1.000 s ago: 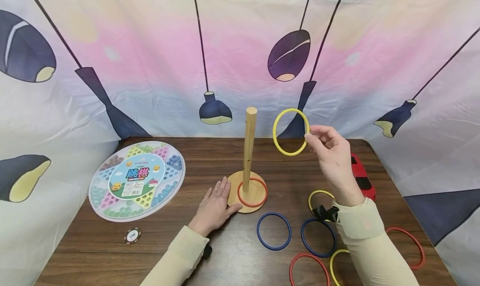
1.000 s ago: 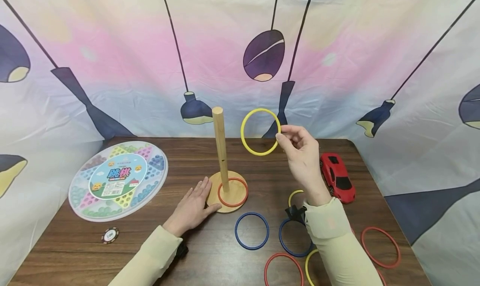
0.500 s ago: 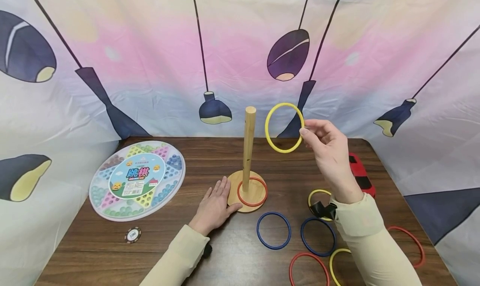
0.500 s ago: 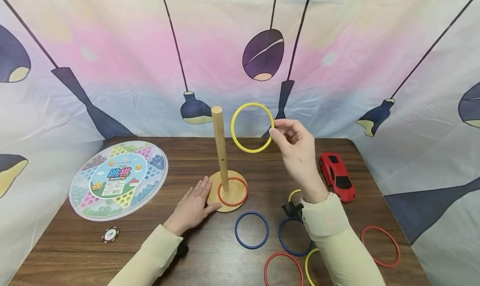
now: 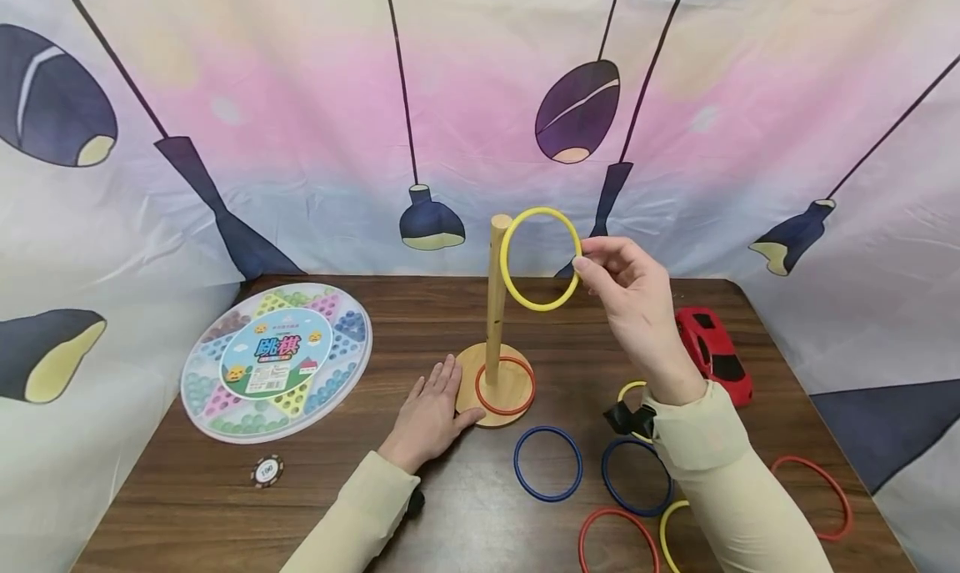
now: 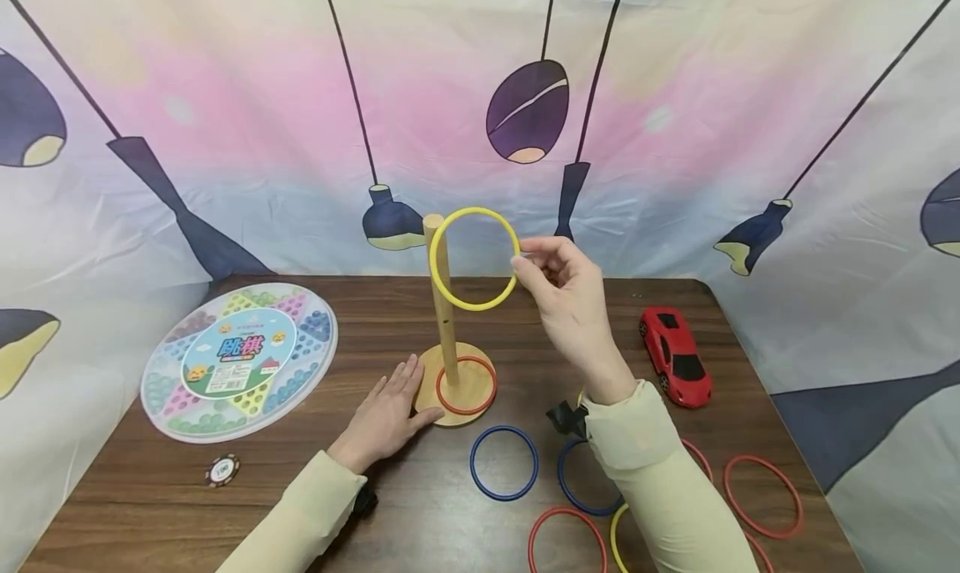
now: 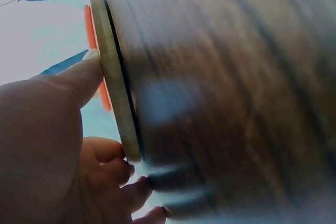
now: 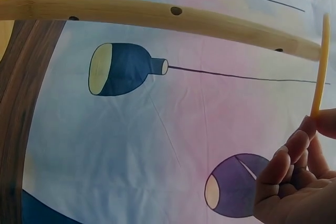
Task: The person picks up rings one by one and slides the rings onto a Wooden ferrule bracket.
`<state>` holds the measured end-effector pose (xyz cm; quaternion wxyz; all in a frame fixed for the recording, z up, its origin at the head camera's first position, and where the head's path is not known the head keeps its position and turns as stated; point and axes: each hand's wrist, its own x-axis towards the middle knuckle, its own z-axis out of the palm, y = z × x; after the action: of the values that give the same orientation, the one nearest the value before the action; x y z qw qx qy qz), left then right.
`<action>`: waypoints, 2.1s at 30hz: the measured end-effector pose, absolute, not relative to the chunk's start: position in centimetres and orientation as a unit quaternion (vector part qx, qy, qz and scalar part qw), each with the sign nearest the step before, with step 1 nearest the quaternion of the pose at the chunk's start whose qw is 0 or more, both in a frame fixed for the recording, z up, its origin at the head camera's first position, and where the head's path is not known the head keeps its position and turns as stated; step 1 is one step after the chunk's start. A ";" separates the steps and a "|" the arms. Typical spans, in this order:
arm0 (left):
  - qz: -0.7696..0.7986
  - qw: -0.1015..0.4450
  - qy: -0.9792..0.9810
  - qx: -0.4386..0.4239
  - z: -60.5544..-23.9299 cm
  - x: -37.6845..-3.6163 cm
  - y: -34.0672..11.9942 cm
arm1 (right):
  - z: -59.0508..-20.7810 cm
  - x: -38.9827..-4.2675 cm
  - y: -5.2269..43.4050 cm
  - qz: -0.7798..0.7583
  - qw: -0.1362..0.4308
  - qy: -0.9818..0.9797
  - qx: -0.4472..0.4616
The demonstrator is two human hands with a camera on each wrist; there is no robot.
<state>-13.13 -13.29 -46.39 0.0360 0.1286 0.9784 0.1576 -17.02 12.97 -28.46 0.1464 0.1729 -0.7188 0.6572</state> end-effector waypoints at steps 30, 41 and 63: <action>0.160 0.029 0.978 0.129 -46.6 -13.0 -13.2 | -27.6 -17.8 11.7 0.646 0.128 -0.726 0.198; 0.157 0.031 0.979 0.128 -46.4 -13.0 -13.1 | -27.4 -18.3 11.6 0.637 0.119 -0.736 0.195; 0.156 0.024 0.979 0.128 -46.5 -12.9 -13.2 | -33.0 -19.2 11.7 0.539 0.019 -0.822 0.184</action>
<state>-12.86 -13.17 -46.54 0.0242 0.1284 0.9791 0.1561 -19.25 11.70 -33.02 0.0188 0.1838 -0.8217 0.5391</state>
